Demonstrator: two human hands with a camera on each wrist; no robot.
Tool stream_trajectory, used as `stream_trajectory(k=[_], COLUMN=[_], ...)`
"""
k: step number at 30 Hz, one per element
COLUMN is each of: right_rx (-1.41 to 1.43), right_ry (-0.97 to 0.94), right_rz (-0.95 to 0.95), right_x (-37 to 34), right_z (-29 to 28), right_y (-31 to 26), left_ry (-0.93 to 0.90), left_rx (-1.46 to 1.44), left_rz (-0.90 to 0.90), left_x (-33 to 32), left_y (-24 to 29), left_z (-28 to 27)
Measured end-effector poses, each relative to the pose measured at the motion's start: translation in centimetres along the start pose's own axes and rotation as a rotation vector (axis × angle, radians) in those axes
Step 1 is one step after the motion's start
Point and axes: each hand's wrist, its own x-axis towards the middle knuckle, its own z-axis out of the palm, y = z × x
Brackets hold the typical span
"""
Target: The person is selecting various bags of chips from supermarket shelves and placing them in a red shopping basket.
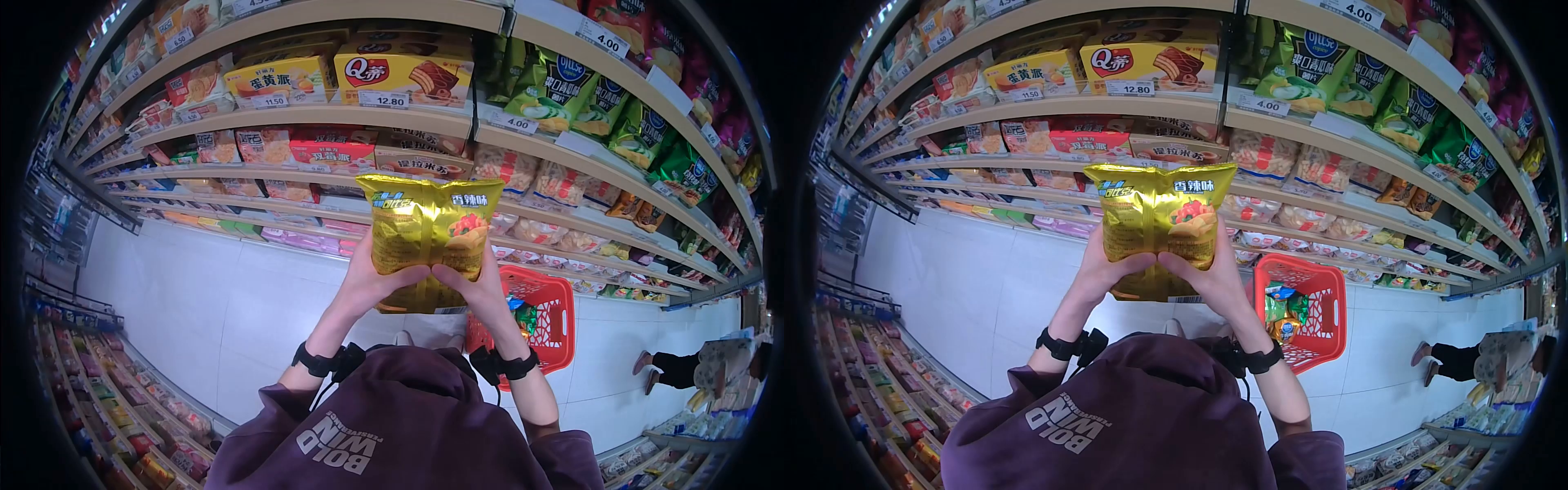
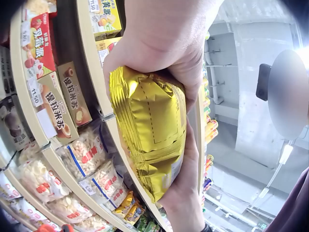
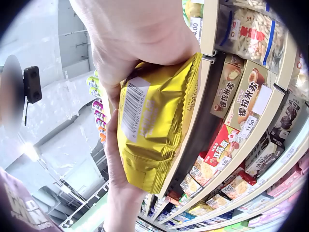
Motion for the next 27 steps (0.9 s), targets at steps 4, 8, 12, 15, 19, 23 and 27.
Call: stream_trajectory(k=[4,8,12,15,19,23,27], right_rx=[-0.055,-0.615,-0.731,-0.389,0.080,0.286,0.313], right_ry=[0.056,0.208,0.006,-0.018,-0.010,0.000,0.016], right_rz=[-0.011,-0.294,-0.396,-0.264,0.155,0.201,0.203], right_x=[0.3,0.0,-1.0,-1.1,-1.2,-1.5,-1.6], right_z=[-0.2,0.2,1.0,1.1,-0.8,-1.6,-1.7], right_y=[1.3,1.5,1.5,2.6,2.7,3.3,3.0], left_ry=[0.071,0.288,0.341,0.287,0.204,0.188,0.157], left_rx=[-0.005,0.073,0.160,0.143,0.194,0.264,0.323], left_rz=[0.016,0.133,0.200,0.211,0.297,0.343,0.361], left_x=[0.2,1.4,1.0,0.7,0.7,0.9,1.1], left_y=[-0.3,-1.9,-2.2,-2.5,-3.4,-3.7,-3.0], left_z=[0.4,0.5,1.2,1.1,1.1,1.1,1.4])
